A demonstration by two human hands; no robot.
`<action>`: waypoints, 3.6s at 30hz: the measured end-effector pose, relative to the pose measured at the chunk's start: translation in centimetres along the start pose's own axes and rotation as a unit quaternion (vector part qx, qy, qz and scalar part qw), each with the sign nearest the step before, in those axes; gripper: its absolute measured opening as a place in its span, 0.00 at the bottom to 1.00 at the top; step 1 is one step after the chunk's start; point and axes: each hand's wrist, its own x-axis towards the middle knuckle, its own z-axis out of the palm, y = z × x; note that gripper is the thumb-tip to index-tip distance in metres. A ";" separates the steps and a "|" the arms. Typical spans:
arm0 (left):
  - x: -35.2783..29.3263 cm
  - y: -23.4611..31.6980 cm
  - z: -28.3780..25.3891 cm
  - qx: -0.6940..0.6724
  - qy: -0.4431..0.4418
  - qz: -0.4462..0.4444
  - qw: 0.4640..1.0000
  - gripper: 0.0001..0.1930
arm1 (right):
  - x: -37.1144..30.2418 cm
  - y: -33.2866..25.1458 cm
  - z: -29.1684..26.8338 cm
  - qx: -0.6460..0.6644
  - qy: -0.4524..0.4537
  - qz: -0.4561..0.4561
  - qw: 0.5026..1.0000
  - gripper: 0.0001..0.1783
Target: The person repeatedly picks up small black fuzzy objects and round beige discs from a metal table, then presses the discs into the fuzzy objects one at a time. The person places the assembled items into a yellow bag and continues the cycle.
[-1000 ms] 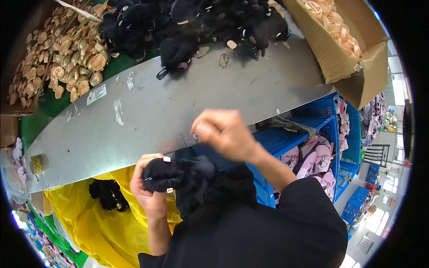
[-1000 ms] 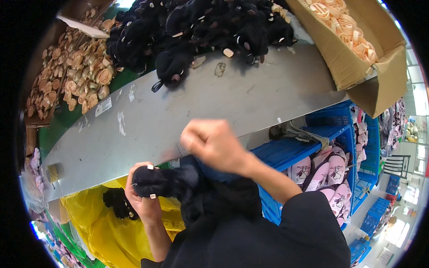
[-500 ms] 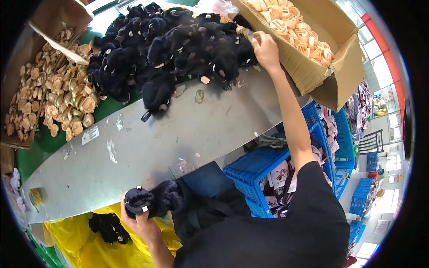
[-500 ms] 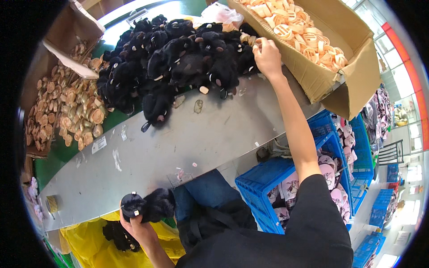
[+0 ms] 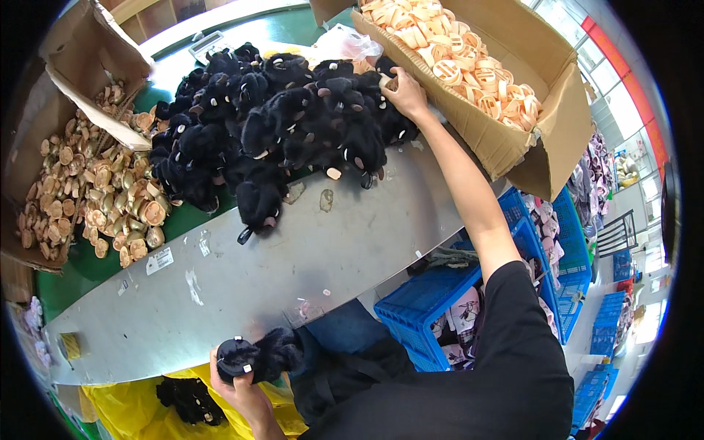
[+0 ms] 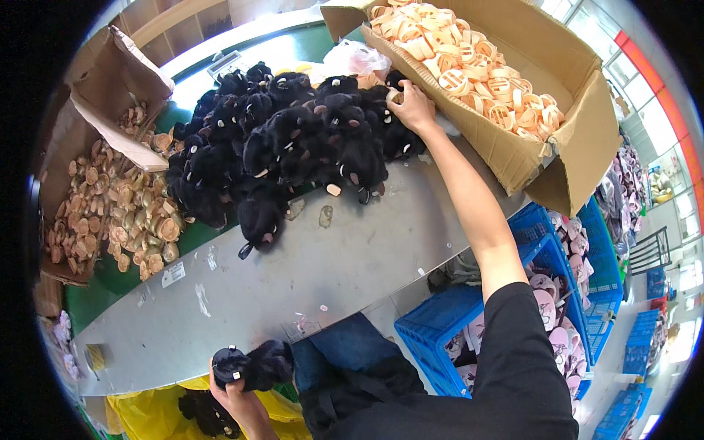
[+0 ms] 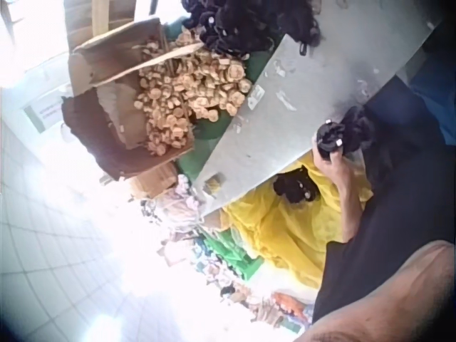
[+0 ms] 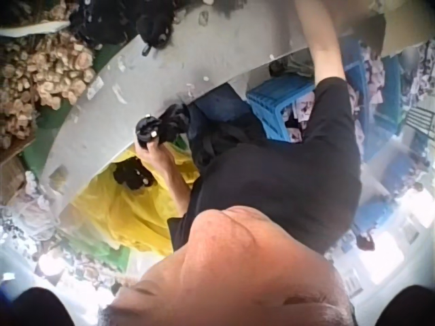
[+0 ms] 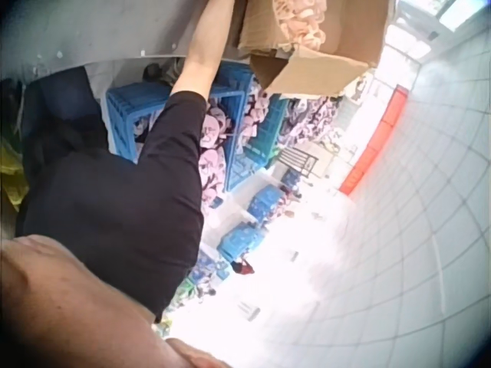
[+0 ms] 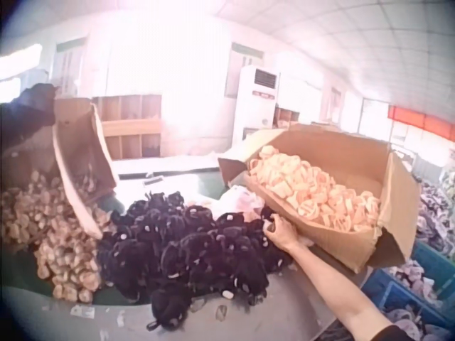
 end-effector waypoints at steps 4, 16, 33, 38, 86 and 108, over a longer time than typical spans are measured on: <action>0.1 -0.6 -0.6 0.003 -0.019 0.010 1.000 0.22 | 0.5 -0.6 0.3 -0.065 -0.016 0.020 0.998 0.33; -0.7 0.2 0.2 -0.016 -0.007 0.009 1.000 0.15 | -3.8 -4.5 -1.4 0.095 0.157 -0.080 0.980 0.26; 0.0 1.6 1.5 0.012 -0.106 0.060 0.993 0.13 | -30.0 -30.1 -9.6 0.543 -0.245 -0.395 0.700 0.47; 0.0 1.4 -0.2 0.034 -0.091 0.020 0.995 0.12 | -31.0 -31.6 -9.2 0.515 -0.253 -0.371 0.730 0.49; -1.7 0.0 -1.3 -0.184 0.002 -0.111 0.977 0.18 | -33.2 -31.1 -9.2 0.491 -0.214 -0.253 0.806 0.15; -2.1 0.1 -1.4 0.149 -0.122 0.081 0.978 0.20 | -33.3 -36.0 -8.6 0.463 -0.229 -0.287 0.807 0.16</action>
